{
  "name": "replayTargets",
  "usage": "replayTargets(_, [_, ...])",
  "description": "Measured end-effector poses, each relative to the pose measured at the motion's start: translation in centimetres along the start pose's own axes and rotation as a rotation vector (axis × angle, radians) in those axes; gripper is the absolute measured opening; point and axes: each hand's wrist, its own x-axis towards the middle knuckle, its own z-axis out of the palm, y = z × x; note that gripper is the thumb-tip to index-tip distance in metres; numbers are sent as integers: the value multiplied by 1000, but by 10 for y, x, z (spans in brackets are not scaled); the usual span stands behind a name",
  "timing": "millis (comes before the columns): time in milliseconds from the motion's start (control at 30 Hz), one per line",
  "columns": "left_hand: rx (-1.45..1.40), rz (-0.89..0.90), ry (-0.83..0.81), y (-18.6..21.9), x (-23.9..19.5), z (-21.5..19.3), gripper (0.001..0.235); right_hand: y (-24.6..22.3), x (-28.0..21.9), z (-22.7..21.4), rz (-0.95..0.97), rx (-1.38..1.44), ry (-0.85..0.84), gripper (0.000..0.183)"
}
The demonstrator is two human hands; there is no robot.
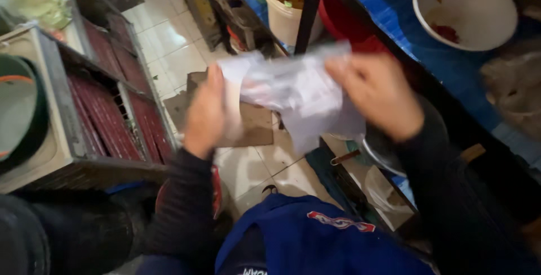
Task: The person lines a metal bowl with a plastic bag, then uses a slotted spoon to scoop cooked green vegetables from a wok into the bowl. The person places the filled bowl on a nearby counter.
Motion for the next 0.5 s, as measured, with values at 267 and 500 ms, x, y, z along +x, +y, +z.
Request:
replayTargets(267, [-733, -371, 701, 25, -26, -158, 17, -138, -24, -4, -579, 275, -260, 37])
replayTargets(500, [-934, -634, 834, 55, -54, -132, 33, -113, 0, 69, -73, 15, -471, 48])
